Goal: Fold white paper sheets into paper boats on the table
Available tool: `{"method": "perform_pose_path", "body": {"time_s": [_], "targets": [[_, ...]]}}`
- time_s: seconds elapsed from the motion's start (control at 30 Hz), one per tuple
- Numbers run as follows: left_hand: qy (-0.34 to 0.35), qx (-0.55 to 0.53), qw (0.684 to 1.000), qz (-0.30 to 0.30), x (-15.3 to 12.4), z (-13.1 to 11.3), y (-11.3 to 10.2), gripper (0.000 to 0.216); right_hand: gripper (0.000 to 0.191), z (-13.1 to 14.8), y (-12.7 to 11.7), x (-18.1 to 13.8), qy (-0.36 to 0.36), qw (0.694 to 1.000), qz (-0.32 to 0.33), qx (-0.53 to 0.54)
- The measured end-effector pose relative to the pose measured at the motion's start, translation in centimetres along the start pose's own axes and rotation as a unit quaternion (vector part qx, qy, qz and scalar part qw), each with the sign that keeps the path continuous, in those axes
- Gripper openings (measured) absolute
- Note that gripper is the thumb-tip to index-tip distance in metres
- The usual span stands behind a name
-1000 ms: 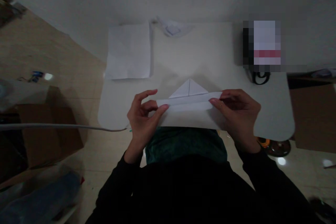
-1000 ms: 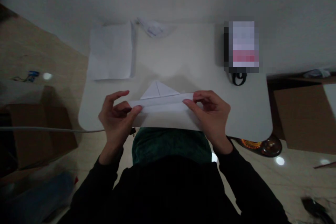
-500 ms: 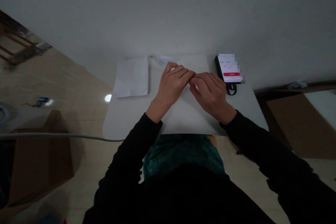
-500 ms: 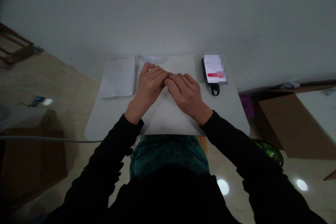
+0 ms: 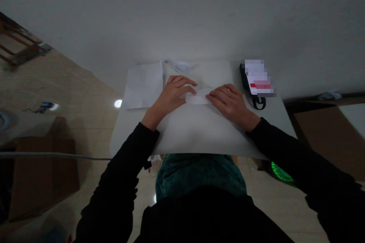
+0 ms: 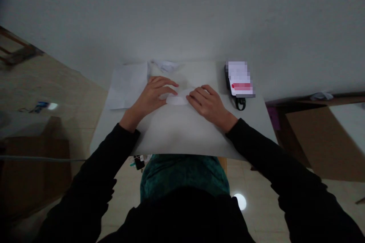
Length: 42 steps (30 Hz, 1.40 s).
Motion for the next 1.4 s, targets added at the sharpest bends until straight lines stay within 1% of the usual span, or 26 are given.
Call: {"method": "perform_pose_path", "body": {"time_s": [0.03, 0.1, 0.17, 0.23, 0.33, 0.43, 0.5, 0.57, 0.67, 0.77, 0.83, 0.9, 0.97, 1.1, 1.2, 1.3, 1.4], "targets": [[0.012, 0.021, 0.999, 0.028, -0.8, -0.2, 0.4, 0.016, 0.022, 0.5, 0.4, -0.2, -0.004, 1.000, 0.013, 0.010], [0.040, 0.045, 0.996, 0.066, -2.3, -0.8, 1.3, 0.025, 0.023, 1.5, 1.1, -0.7, -0.009, 0.999, 0.031, 0.044], [0.066, 0.055, 0.992, 0.093, -3.3, -1.6, 2.0, 0.024, 0.024, 2.0, 1.6, -1.2, -0.003, 0.994, 0.045, 0.096], [0.077, 0.071, 0.989, 0.107, -3.8, -2.3, 2.5, 0.019, 0.022, 1.7, 2.0, -1.7, 0.021, 0.986, 0.056, 0.158], [0.063, 0.099, 0.986, 0.115, -3.9, -2.6, 2.8, 0.017, 0.015, 0.2, 2.3, -2.5, 0.099, 0.963, 0.057, 0.245], [0.053, 0.107, 0.987, 0.106, -3.6, -2.9, 3.0, 0.020, 0.013, -1.6, 2.4, -3.5, 0.194, 0.926, 0.046, 0.321], [0.056, 0.090, 0.990, 0.092, -3.3, -3.3, 3.4, 0.023, 0.014, -2.3, 2.5, -3.9, 0.237, 0.900, 0.046, 0.362], [0.050, 0.054, 0.994, 0.079, -3.0, -3.6, 3.8, 0.026, 0.011, -2.7, 2.5, -4.1, 0.261, 0.884, 0.043, 0.385], [0.012, -0.016, 0.998, 0.052, -2.5, -3.3, 4.1, 0.030, 0.007, -3.5, 2.2, -4.1, 0.288, 0.881, 0.022, 0.375], [-0.059, -0.089, 0.994, 0.023, -2.2, -2.0, 3.6, 0.031, 0.012, -4.4, 2.0, -4.5, 0.325, 0.885, 0.008, 0.333], [-0.109, -0.116, 0.987, 0.020, -2.3, -1.0, 3.3, 0.032, 0.015, -4.8, 1.9, -4.9, 0.343, 0.886, 0.007, 0.311], [-0.144, -0.125, 0.981, 0.018, -2.5, -0.3, 3.0, 0.033, 0.016, -5.1, 1.9, -5.2, 0.351, 0.888, 0.006, 0.296], [-0.158, -0.129, 0.979, 0.014, -2.8, 0.1, 2.7, 0.034, 0.017, -5.3, 1.8, -5.4, 0.355, 0.892, 0.004, 0.281], [-0.147, -0.145, 0.978, 0.023, -3.2, 0.1, 2.6, 0.037, 0.022, -5.7, 1.8, -5.6, 0.350, 0.902, 0.010, 0.253], [-0.156, -0.148, 0.976, 0.024, -3.6, 0.2, 2.5, 0.037, 0.027, -5.8, 2.0, -5.6, 0.344, 0.909, 0.021, 0.234], [-0.170, -0.146, 0.975, 0.008, -4.0, 0.3, 2.1, 0.032, 0.032, -5.8, 2.2, -5.6, 0.335, 0.918, 0.022, 0.212], [-0.192, -0.141, 0.971, -0.015, -4.5, 0.5, 1.7, 0.032, 0.034, -5.8, 2.3, -5.5, 0.331, 0.924, 0.022, 0.192]]}}
Point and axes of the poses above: each hand's wrist, its own x-axis towards the middle knuckle, its own y-axis out of the palm, z = x × y, the point moved 9 cm from there along x, towards the middle knuckle, and after that the axes turned 6 degrees about x, right-handed, at the moved point
